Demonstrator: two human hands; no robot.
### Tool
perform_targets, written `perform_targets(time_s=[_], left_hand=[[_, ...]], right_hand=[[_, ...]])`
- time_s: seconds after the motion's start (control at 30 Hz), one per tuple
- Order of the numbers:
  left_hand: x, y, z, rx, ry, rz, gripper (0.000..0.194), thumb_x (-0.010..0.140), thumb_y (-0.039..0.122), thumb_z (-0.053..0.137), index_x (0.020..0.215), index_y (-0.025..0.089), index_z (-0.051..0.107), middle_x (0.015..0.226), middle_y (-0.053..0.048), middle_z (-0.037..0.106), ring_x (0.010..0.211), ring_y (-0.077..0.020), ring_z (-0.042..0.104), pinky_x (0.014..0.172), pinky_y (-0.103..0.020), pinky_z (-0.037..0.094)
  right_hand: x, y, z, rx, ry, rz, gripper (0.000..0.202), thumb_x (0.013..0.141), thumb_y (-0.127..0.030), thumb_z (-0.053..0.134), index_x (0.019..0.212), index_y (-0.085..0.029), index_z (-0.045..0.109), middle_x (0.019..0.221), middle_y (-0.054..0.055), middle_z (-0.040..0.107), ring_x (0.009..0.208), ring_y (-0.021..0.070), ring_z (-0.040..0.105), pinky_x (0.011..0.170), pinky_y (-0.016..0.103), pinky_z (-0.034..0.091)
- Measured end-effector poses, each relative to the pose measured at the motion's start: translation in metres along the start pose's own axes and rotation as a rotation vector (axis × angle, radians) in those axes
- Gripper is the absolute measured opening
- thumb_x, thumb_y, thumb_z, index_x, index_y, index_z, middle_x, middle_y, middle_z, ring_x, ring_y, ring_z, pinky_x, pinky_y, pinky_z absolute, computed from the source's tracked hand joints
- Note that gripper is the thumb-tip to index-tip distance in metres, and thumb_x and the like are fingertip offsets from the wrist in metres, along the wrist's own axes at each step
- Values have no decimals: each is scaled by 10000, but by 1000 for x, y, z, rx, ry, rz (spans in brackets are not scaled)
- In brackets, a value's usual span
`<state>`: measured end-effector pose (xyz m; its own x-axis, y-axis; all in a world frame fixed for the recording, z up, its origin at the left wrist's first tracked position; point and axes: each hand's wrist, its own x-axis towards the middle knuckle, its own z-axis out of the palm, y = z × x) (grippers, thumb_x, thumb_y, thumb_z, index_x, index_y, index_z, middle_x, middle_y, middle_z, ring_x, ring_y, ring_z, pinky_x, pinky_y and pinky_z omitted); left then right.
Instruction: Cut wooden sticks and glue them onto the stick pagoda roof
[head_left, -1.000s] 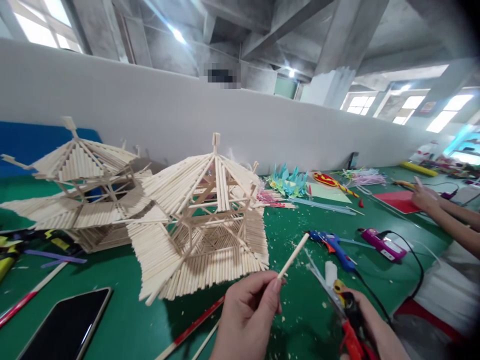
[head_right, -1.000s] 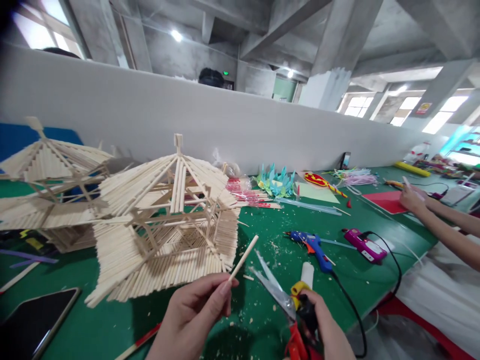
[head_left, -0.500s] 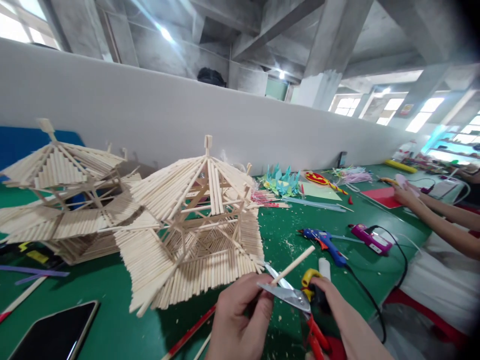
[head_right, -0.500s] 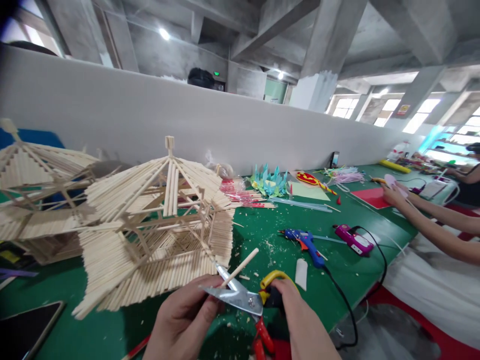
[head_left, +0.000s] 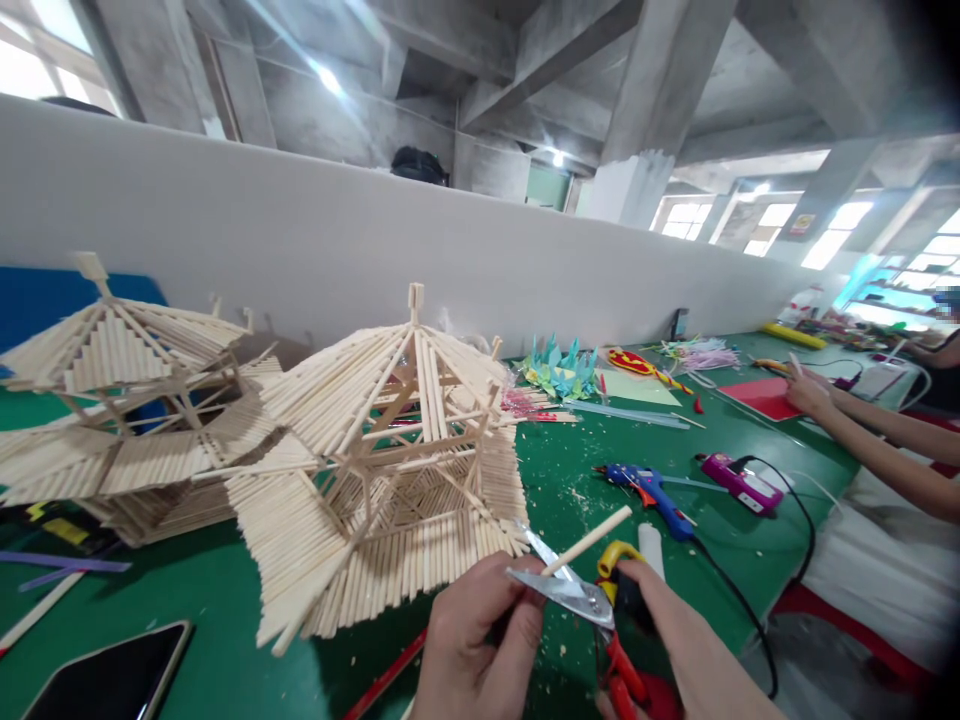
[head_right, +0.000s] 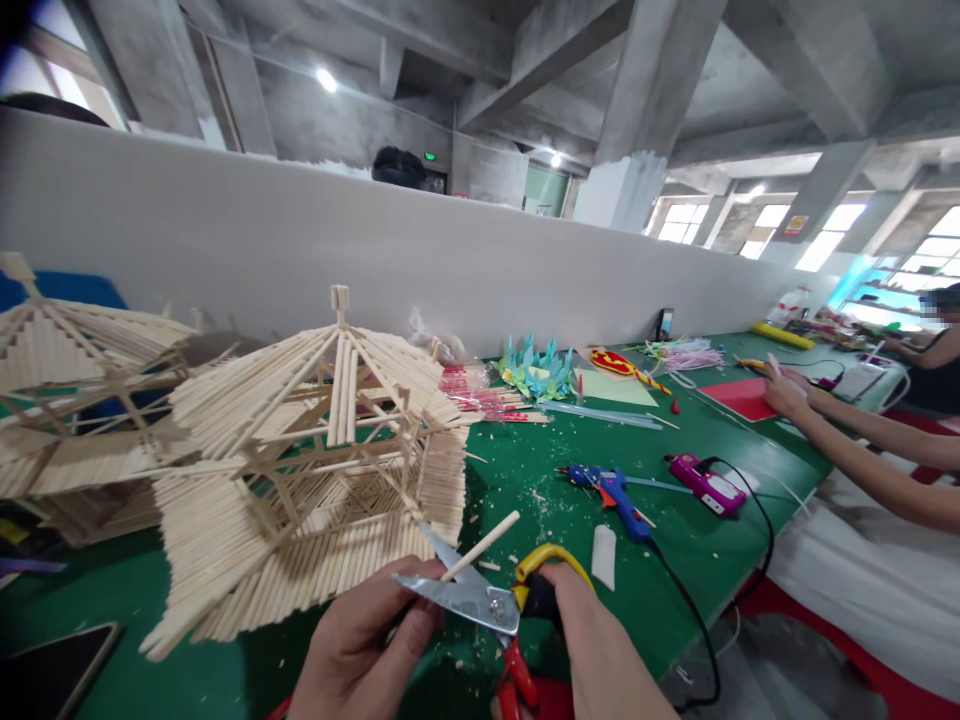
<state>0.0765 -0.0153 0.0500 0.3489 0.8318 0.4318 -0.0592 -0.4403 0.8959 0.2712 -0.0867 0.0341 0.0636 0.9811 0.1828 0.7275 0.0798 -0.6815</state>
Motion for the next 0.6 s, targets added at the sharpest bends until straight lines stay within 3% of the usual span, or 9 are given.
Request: perform_targets(time_s=[0.1, 0.2, 0.3, 0.4, 0.6], left_hand=[[1, -2, -4, 91, -50, 73, 161, 796, 156, 458, 753, 192, 609, 622, -6, 557, 559, -114, 504, 531, -215, 368], [4, -1, -8, 190, -112, 182, 165, 788, 109, 444, 814, 180, 591, 619, -9, 538, 554, -114, 507, 518, -208, 369], [3, -1, -9, 244, -135, 250, 157, 775, 77, 446, 809, 174, 565, 604, -4, 504, 541, -112, 493, 497, -201, 363], [-1, -4, -6, 265, -100, 298, 160, 794, 88, 413, 820, 183, 540, 635, -20, 521, 554, -120, 494, 497, -207, 373], [-4, -10, -2, 451, 3, 460, 172, 795, 72, 410, 881, 166, 526, 607, -27, 500, 530, -131, 444, 471, -218, 358]], right_hand=[[-1, 0, 6, -23, -22, 25, 271, 852, -331, 494, 1099, -225, 528, 1143, 72, 545, 941, 193, 559, 784, 389, 477], [-1, 3, 13, -51, -47, 67, 521, 635, -412, 689, 1110, -261, 538, 1123, 97, 580, 981, 300, 564, 820, 424, 470], [0, 5, 16, -79, -72, 122, 670, 463, -374, 754, 1092, -254, 557, 1064, 111, 624, 959, 384, 575, 802, 421, 479], [2, 1, 15, -102, -94, 178, 645, 499, -322, 708, 1109, -189, 545, 1050, 135, 632, 962, 385, 579, 802, 397, 469], [6, -12, 13, -108, -167, 253, 543, 581, -186, 593, 1118, -169, 521, 916, 106, 682, 882, 286, 635, 732, 290, 485]])
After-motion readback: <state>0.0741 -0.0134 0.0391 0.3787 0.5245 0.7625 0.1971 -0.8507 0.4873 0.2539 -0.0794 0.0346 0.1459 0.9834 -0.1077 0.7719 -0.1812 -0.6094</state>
